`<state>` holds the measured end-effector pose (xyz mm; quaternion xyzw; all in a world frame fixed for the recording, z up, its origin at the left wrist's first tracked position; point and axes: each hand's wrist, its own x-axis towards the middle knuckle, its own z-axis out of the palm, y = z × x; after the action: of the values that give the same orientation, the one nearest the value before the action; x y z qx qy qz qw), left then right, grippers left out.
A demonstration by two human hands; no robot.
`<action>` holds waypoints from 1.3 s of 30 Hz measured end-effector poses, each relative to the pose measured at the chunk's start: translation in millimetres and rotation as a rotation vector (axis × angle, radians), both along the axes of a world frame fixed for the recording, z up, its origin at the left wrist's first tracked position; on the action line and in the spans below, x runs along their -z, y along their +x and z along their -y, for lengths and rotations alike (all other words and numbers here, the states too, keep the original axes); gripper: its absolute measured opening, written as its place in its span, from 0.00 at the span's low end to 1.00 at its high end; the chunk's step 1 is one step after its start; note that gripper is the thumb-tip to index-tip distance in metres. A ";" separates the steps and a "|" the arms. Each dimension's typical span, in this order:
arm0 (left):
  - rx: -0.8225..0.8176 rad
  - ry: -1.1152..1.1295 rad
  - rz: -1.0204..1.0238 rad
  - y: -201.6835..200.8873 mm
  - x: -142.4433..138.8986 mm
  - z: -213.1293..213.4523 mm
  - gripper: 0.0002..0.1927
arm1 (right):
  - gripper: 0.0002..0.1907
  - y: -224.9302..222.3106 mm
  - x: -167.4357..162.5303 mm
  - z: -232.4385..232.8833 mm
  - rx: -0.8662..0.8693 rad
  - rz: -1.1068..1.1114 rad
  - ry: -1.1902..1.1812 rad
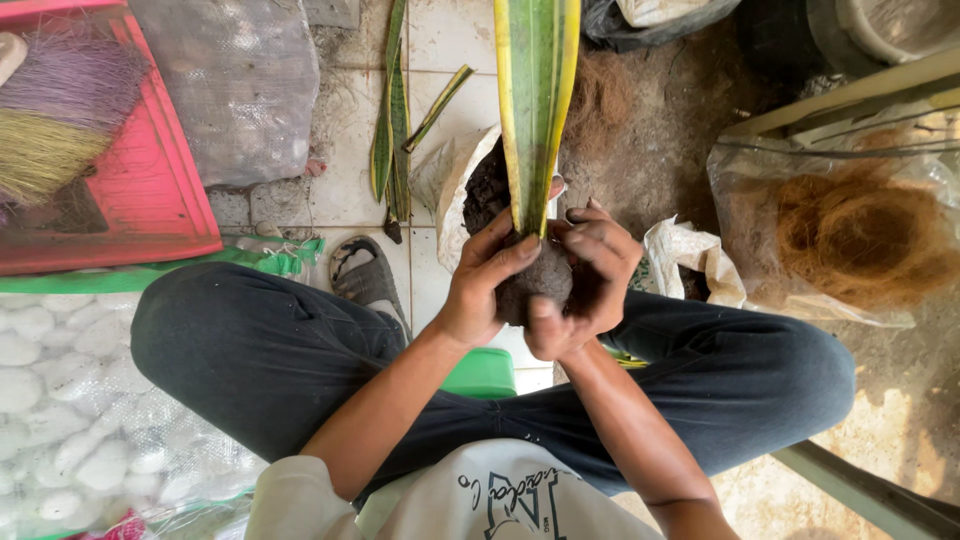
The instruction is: The person sits on a small stool and wraps a long, variegated plant leaf with dark soil or compost. They repeatedly press and shape the soil around the leaf to form a compact bundle, handling the materials by hand without tools.
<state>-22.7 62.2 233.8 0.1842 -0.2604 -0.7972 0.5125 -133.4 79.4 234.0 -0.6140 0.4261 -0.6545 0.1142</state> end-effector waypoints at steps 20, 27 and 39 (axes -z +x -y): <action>-0.358 -0.357 0.612 4.9 -14.0 -15.2 0.10 | 0.16 9.6 5.1 -9.2 0.012 -0.045 -0.034; -0.627 -0.662 0.692 10.9 -24.4 -6.7 0.28 | 0.24 -4.2 -6.2 -4.3 -0.049 -0.259 -0.069; -0.577 -0.575 0.669 -0.5 -18.2 -17.8 0.32 | 0.17 4.8 20.2 -3.3 0.012 -0.089 -0.180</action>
<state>-23.2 80.0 251.9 0.3447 -0.5566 -0.4177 0.6299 -128.6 82.7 213.9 -0.6476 0.3738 -0.6630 0.0358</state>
